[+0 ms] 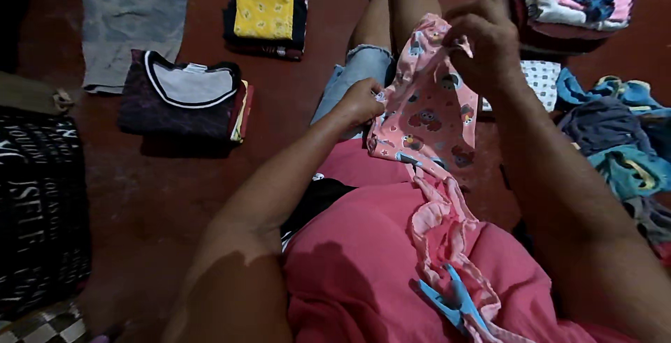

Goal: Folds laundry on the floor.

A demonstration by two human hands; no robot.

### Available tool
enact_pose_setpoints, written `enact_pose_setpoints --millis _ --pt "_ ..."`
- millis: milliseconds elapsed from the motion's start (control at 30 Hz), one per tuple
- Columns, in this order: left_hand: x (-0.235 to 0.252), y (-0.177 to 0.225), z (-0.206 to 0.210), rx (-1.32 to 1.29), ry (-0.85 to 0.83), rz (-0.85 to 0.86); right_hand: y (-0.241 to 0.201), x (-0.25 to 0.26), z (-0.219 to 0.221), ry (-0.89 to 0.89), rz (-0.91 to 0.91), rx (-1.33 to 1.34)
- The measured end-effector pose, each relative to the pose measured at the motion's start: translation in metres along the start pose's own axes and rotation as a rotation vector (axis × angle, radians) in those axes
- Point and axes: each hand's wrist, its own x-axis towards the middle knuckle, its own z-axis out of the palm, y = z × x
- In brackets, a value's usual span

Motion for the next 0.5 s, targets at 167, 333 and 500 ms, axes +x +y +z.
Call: enact_pose_setpoints --millis 167,333,500 --pt "0.002 0.007 0.005 0.103 0.021 0.072 -0.006 -0.04 -0.023 0.181 0.023 0.051" --pt "0.001 0.018 0.012 0.12 0.026 0.115 -0.008 -0.048 -0.033 0.19 0.026 0.126" --pt "-0.005 0.043 0.03 0.281 -0.064 0.224 -0.019 -0.041 -0.041 0.189 0.08 0.078"
